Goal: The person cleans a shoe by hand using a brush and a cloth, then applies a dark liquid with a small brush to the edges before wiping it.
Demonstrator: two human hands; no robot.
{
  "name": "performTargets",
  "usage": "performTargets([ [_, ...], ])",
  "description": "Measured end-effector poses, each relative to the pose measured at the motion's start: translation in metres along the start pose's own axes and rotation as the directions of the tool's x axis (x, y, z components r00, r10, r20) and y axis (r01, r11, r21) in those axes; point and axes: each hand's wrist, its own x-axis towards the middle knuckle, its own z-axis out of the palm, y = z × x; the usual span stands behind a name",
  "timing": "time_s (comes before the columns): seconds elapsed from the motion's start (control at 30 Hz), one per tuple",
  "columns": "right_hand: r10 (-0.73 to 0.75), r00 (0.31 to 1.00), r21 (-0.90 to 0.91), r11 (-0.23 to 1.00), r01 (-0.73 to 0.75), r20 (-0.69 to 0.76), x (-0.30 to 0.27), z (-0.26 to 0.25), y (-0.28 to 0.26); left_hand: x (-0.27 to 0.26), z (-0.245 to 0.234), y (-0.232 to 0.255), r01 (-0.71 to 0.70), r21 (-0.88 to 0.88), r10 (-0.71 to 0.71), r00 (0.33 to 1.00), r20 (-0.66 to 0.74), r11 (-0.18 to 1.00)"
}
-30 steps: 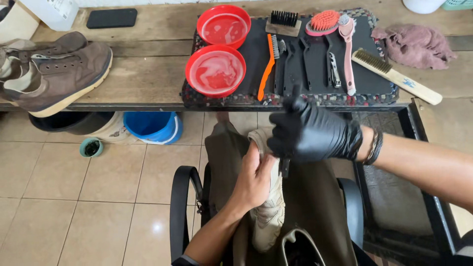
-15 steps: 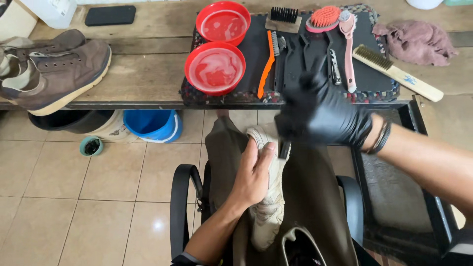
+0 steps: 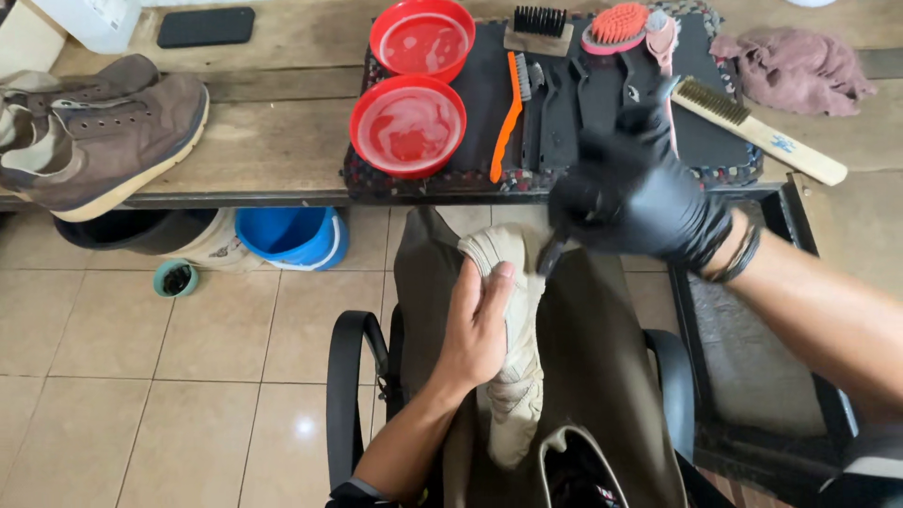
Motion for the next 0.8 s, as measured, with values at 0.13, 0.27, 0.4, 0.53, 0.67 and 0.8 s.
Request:
performTargets([
  [0.13, -0.075, 0.997, 0.032, 0.997, 0.075, -0.005, -0.002, 0.012, -0.017, 0.003, 0.002, -0.002, -0.032, -0.001, 0.032, 0.999, -0.005, 0.999],
  [0.27, 0.001, 1.0, 0.015, 1.0, 0.0, -0.028, 0.015, -0.009, -0.03, -0.006, 0.005, -0.007, -0.015, -0.011, 0.015, 1.0, -0.01, 1.0],
  [0.4, 0.004, 0.998, 0.038, 0.999, -0.002, -0.062, -0.013, 0.014, -0.026, -0.003, 0.005, -0.008, -0.031, -0.011, 0.031, 0.999, -0.012, 0.999],
  [0.53, 0.184, 0.983, 0.028, 0.983, -0.183, -0.011, -0.028, 0.006, -0.018, -0.006, 0.002, -0.021, -0.035, -0.018, 0.035, 0.999, -0.015, 0.999],
  [0.67, 0.176, 0.983, 0.003, 0.984, -0.176, -0.044, -0.043, 0.008, -0.015, 0.002, -0.001, -0.022, -0.045, 0.021, 0.045, 0.999, 0.012, 0.999],
  [0.8, 0.582, 0.811, 0.005, 0.813, -0.583, -0.068, -0.054, -0.008, -0.026, 0.001, 0.003, -0.012, -0.065, 0.013, 0.065, 0.998, 0.013, 0.998],
])
